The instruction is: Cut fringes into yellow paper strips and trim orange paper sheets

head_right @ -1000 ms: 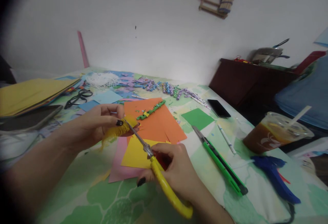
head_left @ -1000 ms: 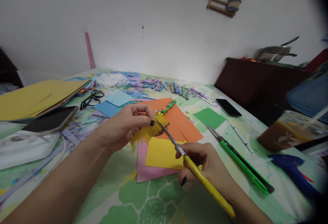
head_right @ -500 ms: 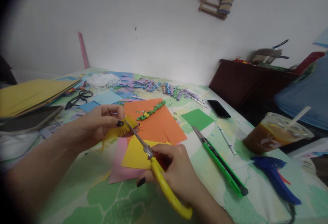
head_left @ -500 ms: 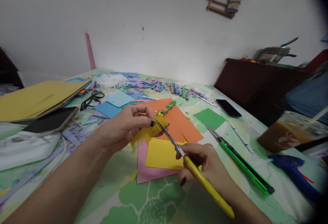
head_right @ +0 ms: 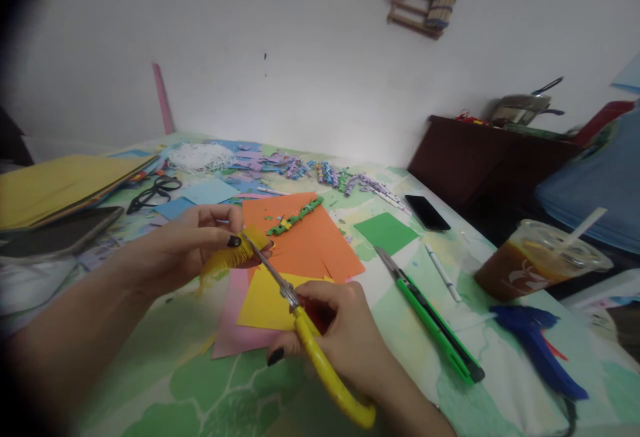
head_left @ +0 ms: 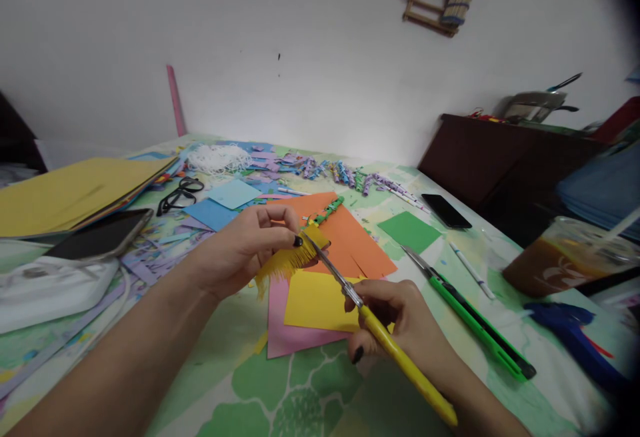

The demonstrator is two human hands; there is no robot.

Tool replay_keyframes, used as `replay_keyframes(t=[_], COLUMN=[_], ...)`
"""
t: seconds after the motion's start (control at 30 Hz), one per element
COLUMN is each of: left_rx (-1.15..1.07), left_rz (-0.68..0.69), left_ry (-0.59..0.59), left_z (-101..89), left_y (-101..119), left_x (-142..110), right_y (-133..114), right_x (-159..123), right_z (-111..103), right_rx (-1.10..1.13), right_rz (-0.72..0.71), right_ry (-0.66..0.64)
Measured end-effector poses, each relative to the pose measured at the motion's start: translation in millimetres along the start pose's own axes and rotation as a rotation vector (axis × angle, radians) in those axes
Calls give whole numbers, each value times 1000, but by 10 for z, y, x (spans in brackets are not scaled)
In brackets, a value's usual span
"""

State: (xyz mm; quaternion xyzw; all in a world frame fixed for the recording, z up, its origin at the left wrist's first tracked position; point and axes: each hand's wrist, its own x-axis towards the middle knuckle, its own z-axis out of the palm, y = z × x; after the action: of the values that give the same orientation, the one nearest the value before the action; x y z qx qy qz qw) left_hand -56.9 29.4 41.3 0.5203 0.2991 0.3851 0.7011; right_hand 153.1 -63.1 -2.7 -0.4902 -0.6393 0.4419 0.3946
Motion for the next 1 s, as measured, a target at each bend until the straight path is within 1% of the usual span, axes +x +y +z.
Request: replay_keyframes(t=[0.13,0.23,0.37,0.73,0.83,1.0], left_rx=[-15,-18,-42,-7,-19,-52], left_rz=[-1,-13,-18,-16,-18,-18], left_ry=[-6,2,-13,1,-1,-23], left_z=[-3,0,4,1,8,9], left_y=[-4,-7,-5,-13,-12,-5], left_x=[-4,-3,-1,1,-5,-9], right_y=[-38,-65,-71,-39,-38,-41], right_x=[-2,4,10,4,1,-3], right_z=[12,13,12,-8,-2,4], right_rx=[121,167,162,183,192,188], right_rz=[45,35,-7,-5,18,-5], right_ry=[-63,-98,-94,-90,-111,-95])
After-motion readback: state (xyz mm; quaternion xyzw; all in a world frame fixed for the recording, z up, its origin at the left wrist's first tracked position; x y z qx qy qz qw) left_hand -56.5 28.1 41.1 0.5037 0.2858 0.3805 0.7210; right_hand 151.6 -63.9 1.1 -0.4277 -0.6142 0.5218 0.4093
